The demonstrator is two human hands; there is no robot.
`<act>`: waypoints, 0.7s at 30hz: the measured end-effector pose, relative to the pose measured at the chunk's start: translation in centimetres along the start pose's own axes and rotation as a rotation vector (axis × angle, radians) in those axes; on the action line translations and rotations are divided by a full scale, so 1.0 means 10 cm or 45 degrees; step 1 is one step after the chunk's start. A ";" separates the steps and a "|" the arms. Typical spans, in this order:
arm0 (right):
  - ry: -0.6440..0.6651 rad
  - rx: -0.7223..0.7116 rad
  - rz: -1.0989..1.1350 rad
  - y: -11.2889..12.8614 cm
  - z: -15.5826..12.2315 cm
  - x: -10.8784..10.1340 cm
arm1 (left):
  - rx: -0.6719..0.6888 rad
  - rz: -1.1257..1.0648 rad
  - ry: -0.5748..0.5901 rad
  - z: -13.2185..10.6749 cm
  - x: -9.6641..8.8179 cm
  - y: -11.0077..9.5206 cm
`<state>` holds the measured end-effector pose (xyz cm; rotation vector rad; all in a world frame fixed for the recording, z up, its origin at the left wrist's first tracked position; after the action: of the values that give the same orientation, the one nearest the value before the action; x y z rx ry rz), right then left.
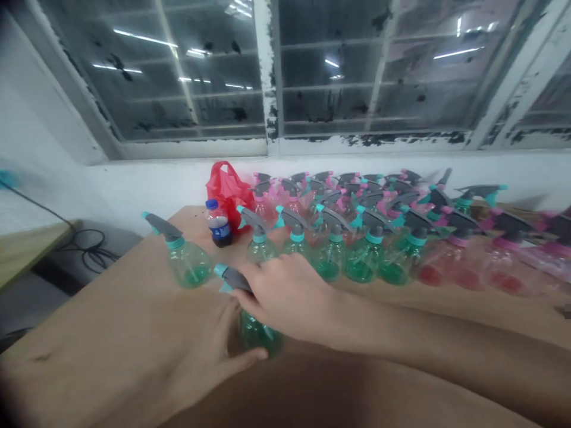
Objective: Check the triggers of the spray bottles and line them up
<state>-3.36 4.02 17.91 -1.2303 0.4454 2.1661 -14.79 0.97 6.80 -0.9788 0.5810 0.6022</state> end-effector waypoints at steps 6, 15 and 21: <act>0.032 0.104 0.114 -0.28 -0.21 -0.07 | 0.032 -0.107 0.125 0.19 0.27 -0.12; 0.101 0.307 0.576 -0.83 -0.62 -0.04 | 0.088 -0.294 0.232 0.45 0.61 -0.20; 0.005 0.493 0.774 -1.09 -0.85 0.17 | 0.103 -0.421 0.312 0.58 0.87 -0.32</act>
<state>8.59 8.27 12.14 -0.9572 1.3107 2.3897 -5.48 6.51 5.21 -1.0518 0.6371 0.1645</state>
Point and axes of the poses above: each hand's wrist, its own z-axis towards the middle knuckle, its own x-axis out of the palm, y = z × x, the point moved 7 cm from there along z, towards the middle knuckle, and after that the axes turned 11 degrees about -y, right-handed, at the moved point
